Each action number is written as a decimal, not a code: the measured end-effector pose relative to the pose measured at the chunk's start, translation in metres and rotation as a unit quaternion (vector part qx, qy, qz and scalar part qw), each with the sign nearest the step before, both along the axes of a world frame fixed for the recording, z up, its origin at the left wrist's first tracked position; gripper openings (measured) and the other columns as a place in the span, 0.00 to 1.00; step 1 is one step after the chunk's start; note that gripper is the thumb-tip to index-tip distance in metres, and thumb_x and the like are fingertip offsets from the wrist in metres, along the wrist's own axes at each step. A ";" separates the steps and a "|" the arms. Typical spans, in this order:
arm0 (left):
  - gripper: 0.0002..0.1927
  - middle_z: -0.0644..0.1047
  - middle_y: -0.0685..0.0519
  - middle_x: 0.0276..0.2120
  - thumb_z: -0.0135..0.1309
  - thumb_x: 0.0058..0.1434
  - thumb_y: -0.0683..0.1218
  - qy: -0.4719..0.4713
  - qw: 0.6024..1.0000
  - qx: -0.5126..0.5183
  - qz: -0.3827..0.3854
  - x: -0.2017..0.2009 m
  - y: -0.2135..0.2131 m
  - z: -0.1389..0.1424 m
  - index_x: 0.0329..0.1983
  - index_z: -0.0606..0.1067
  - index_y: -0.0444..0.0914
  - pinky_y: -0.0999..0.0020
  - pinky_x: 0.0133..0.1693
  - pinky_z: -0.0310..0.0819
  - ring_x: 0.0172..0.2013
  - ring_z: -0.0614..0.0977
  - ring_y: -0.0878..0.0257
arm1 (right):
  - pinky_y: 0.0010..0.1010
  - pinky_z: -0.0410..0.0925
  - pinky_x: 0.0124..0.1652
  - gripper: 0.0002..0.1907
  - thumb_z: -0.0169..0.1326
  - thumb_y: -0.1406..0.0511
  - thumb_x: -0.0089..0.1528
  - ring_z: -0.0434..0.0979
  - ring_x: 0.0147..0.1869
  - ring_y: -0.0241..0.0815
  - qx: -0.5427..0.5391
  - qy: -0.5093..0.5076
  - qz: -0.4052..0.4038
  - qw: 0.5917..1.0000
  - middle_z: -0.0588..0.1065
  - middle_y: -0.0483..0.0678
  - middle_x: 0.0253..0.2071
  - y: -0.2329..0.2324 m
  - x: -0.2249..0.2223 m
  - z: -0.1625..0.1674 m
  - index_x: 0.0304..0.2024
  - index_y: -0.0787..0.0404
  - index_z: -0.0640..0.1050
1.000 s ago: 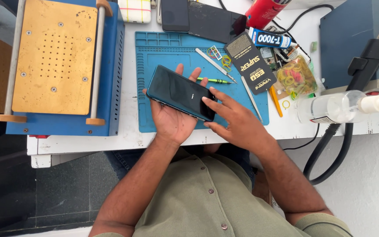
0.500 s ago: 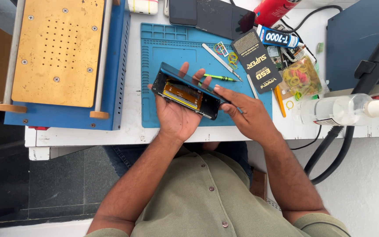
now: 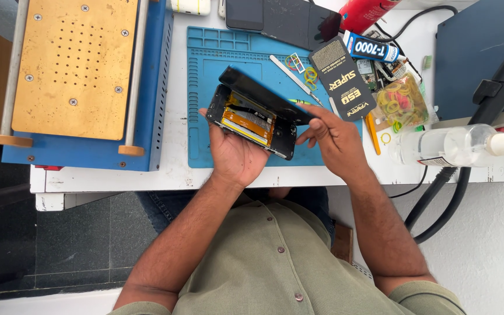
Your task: The person uses a green screwdriver to remove screws from the back of a black smartphone, then uses a metal prying tool to separate the back cover from the frame. The person repeatedly lifts and reseats the back cover while inspecting the edges and internal components.
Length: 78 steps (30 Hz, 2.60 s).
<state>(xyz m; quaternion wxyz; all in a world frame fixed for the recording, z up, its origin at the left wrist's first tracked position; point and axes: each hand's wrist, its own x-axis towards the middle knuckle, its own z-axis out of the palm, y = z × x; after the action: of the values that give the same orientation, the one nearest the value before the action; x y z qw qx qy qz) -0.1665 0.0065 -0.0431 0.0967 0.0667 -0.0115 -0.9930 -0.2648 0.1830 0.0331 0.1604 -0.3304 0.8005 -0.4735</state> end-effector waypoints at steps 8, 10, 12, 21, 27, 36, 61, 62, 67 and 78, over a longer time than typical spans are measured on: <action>0.49 0.63 0.42 0.69 0.33 0.62 0.80 0.025 0.999 -0.022 -0.021 -0.001 0.000 -0.004 0.75 0.58 0.44 0.37 0.69 0.59 0.70 0.64 0.48 | 0.20 0.70 0.29 0.15 0.54 0.68 0.73 0.78 0.30 0.32 -0.072 0.159 -0.095 0.980 0.81 0.49 0.39 -0.012 0.003 -0.001 0.62 0.63 0.77; 0.50 0.63 0.42 0.68 0.33 0.61 0.80 0.018 0.999 -0.023 -0.022 0.000 0.000 -0.002 0.75 0.57 0.44 0.36 0.68 0.60 0.70 0.64 0.47 | 0.21 0.69 0.28 0.13 0.56 0.68 0.73 0.78 0.29 0.31 -0.054 0.182 -0.106 0.976 0.81 0.49 0.37 -0.013 0.004 0.000 0.59 0.63 0.79; 0.50 0.63 0.42 0.68 0.33 0.61 0.80 0.015 0.999 -0.027 -0.019 0.000 0.000 -0.002 0.75 0.57 0.44 0.36 0.68 0.60 0.70 0.64 0.47 | 0.21 0.68 0.28 0.11 0.57 0.69 0.72 0.77 0.29 0.30 -0.043 0.208 -0.118 0.970 0.80 0.49 0.37 -0.014 0.003 0.000 0.57 0.63 0.81; 0.50 0.63 0.42 0.68 0.33 0.63 0.80 0.036 0.998 -0.030 -0.037 -0.001 0.003 -0.003 0.76 0.57 0.43 0.39 0.68 0.63 0.69 0.65 0.49 | 0.25 0.69 0.31 0.05 0.65 0.69 0.68 0.77 0.33 0.35 -0.042 0.309 -0.143 0.939 0.79 0.49 0.37 -0.018 0.000 -0.002 0.42 0.65 0.81; 0.50 0.63 0.42 0.68 0.32 0.63 0.80 0.031 0.998 -0.020 -0.052 0.001 0.003 -0.002 0.76 0.56 0.43 0.40 0.69 0.61 0.69 0.65 0.49 | 0.34 0.66 0.30 0.13 0.69 0.66 0.65 0.75 0.30 0.42 0.007 0.352 -0.161 0.922 0.75 0.49 0.29 -0.024 0.001 -0.003 0.31 0.65 0.78; 0.49 0.65 0.40 0.67 0.30 0.68 0.79 0.100 0.995 -0.012 -0.005 0.000 0.001 0.009 0.78 0.57 0.41 0.45 0.72 0.60 0.69 0.68 0.47 | 0.43 0.67 0.61 0.16 0.61 0.60 0.67 0.75 0.64 0.55 0.044 0.256 0.018 0.965 0.77 0.55 0.59 -0.013 0.021 0.015 0.52 0.63 0.80; 0.47 0.74 0.41 0.58 0.29 0.68 0.79 0.064 0.998 -0.017 -0.004 -0.001 0.002 0.001 0.66 0.66 0.37 0.45 0.67 0.65 0.65 0.73 0.48 | 0.42 0.67 0.62 0.36 0.70 0.58 0.55 0.67 0.72 0.55 0.136 0.118 0.047 0.983 0.66 0.54 0.69 -0.010 0.043 0.014 0.64 0.55 0.73; 0.47 0.74 0.42 0.57 0.30 0.67 0.80 0.058 0.998 -0.020 -0.004 -0.002 0.002 0.000 0.66 0.67 0.37 0.45 0.67 0.65 0.64 0.73 0.47 | 0.42 0.66 0.63 0.36 0.70 0.57 0.54 0.67 0.72 0.56 0.136 0.119 0.048 0.982 0.67 0.54 0.69 -0.010 0.043 0.012 0.64 0.55 0.74; 0.47 0.74 0.43 0.56 0.30 0.65 0.81 0.027 0.999 -0.014 -0.010 -0.002 0.002 0.001 0.65 0.66 0.39 0.45 0.66 0.68 0.63 0.74 0.48 | 0.41 0.64 0.65 0.34 0.66 0.60 0.57 0.69 0.73 0.54 0.121 0.096 0.059 0.986 0.69 0.55 0.70 -0.007 0.038 0.010 0.65 0.55 0.74; 0.41 0.66 0.47 0.65 0.41 0.65 0.72 0.024 0.994 -0.105 -0.036 -0.003 0.004 0.005 0.77 0.52 0.52 0.31 0.64 0.67 0.67 0.69 0.54 | 0.37 0.65 0.68 0.27 0.60 0.63 0.63 0.73 0.72 0.49 0.032 0.026 0.062 0.997 0.74 0.54 0.67 0.003 0.024 0.004 0.65 0.60 0.75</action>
<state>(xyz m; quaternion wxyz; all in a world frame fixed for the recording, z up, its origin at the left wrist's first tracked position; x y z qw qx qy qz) -0.1691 0.0100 -0.0380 0.0678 0.0316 -0.1154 -0.9905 -0.2403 0.1860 0.0375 0.1790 -0.3860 0.7973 -0.4281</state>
